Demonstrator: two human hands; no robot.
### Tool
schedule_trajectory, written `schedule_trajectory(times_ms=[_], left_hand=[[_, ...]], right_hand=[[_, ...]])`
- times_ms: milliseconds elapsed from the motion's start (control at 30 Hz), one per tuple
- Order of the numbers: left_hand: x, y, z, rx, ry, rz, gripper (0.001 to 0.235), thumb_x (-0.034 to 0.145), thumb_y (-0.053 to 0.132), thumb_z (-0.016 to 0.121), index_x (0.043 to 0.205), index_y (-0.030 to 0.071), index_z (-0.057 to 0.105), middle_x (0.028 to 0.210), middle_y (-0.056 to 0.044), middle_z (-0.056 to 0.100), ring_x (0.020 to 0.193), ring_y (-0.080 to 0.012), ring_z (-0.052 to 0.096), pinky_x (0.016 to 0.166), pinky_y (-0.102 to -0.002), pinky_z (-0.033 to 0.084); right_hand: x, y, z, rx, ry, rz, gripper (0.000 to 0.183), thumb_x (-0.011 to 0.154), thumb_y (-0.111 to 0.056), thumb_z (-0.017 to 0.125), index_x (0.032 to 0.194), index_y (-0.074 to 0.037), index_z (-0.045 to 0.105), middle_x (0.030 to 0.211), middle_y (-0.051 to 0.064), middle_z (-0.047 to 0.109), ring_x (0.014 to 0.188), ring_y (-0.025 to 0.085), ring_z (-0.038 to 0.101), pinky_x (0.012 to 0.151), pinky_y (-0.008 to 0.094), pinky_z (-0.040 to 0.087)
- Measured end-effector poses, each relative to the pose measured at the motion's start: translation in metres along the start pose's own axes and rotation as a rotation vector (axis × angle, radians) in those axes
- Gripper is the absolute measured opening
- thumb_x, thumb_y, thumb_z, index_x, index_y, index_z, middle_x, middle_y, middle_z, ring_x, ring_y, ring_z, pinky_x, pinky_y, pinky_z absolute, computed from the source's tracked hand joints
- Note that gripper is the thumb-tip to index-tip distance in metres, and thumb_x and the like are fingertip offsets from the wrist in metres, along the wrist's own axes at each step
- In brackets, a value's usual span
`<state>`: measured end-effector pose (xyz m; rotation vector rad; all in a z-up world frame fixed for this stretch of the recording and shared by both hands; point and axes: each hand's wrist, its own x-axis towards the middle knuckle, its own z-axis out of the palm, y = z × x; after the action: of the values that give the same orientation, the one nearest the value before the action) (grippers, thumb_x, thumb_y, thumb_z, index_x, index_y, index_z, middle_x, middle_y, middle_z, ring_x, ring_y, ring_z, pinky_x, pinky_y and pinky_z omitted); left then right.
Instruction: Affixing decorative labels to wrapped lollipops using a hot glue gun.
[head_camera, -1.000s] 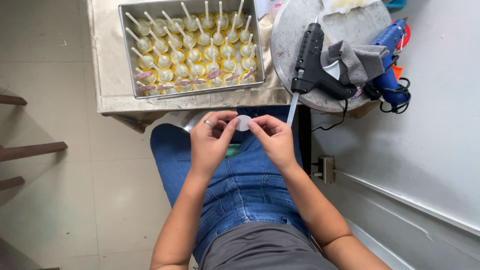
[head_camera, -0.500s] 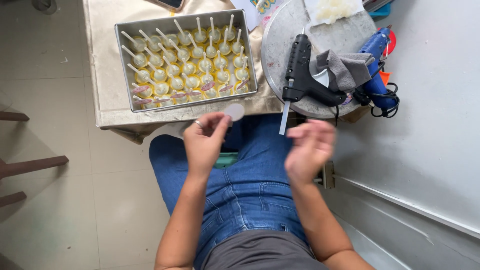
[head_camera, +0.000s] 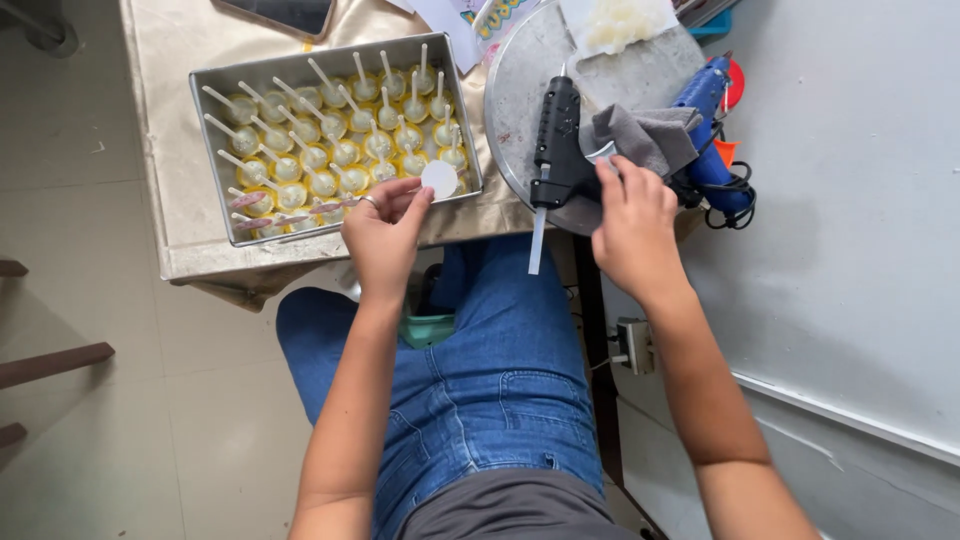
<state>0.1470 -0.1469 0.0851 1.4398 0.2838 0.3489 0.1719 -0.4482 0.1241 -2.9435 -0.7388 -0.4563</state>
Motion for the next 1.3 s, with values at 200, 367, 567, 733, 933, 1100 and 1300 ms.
schedule_trajectory(times_ms=[200,367,567,733,933,1100,1300], left_hand=[[0.012,-0.003,0.016,0.145,0.035,0.049,0.017,0.093,0.008,0.078,0.106,-0.004,0.077,0.091,-0.008,0.078,0.077,-0.0071,0.069,0.069,-0.02,0.054],[0.02,-0.001,0.027,0.048,-0.024,0.015,0.017,0.094,0.008,0.076,0.105,-0.004,0.074,0.094,-0.007,0.078,0.084,-0.0083,0.075,0.075,-0.021,0.059],[0.039,-0.023,0.031,-0.061,-0.071,-0.036,0.018,0.093,0.007,0.076,0.106,-0.006,0.074,0.097,-0.009,0.077,0.086,-0.0105,0.074,0.078,-0.024,0.062],[0.043,-0.026,0.039,-0.148,-0.128,-0.047,0.018,0.095,0.008,0.075,0.108,-0.005,0.073,0.099,-0.008,0.077,0.088,-0.0101,0.073,0.08,-0.026,0.063],[0.045,-0.018,0.046,-0.058,-0.093,-0.041,0.019,0.093,0.009,0.076,0.107,-0.004,0.074,0.096,-0.007,0.078,0.085,-0.0076,0.074,0.077,-0.022,0.061],[0.041,-0.007,0.063,0.037,-0.11,0.017,0.016,0.092,0.009,0.077,0.104,-0.003,0.076,0.091,-0.005,0.079,0.076,-0.0041,0.069,0.068,-0.018,0.055],[0.034,-0.001,0.084,0.055,-0.154,0.045,0.015,0.091,0.011,0.077,0.101,-0.001,0.076,0.09,-0.005,0.079,0.08,-0.0043,0.073,0.072,-0.019,0.057]], right_hand=[[0.031,0.01,-0.002,-0.032,-0.081,-0.04,0.08,0.069,-0.02,0.078,0.144,-0.006,0.054,0.138,0.022,0.051,0.11,0.036,0.058,0.087,0.047,0.041],[0.04,0.024,-0.01,-0.12,-0.251,-0.121,0.08,0.065,-0.02,0.081,0.14,-0.007,0.056,0.142,0.01,0.057,0.094,0.03,0.063,0.086,0.045,0.042],[0.027,0.038,-0.019,0.073,-0.17,-0.15,0.071,0.061,-0.013,0.081,0.129,-0.01,0.062,0.133,0.009,0.06,0.102,0.03,0.064,0.088,0.044,0.042],[0.016,0.036,-0.019,0.191,-0.1,-0.08,0.053,0.063,-0.011,0.081,0.115,-0.009,0.066,0.116,0.007,0.065,0.097,0.029,0.064,0.082,0.041,0.041],[-0.01,0.043,0.018,0.471,0.168,0.001,0.043,0.082,0.001,0.077,0.123,-0.004,0.065,0.124,0.011,0.069,0.114,0.03,0.067,0.1,0.037,0.051],[-0.029,0.013,0.015,1.019,0.164,0.29,0.039,0.089,0.005,0.063,0.129,0.003,0.062,0.12,0.007,0.072,0.112,0.016,0.065,0.102,0.034,0.049],[-0.04,-0.009,0.024,1.244,0.169,0.311,0.038,0.088,0.008,0.059,0.126,0.002,0.063,0.118,0.008,0.072,0.114,0.018,0.066,0.105,0.033,0.05]])
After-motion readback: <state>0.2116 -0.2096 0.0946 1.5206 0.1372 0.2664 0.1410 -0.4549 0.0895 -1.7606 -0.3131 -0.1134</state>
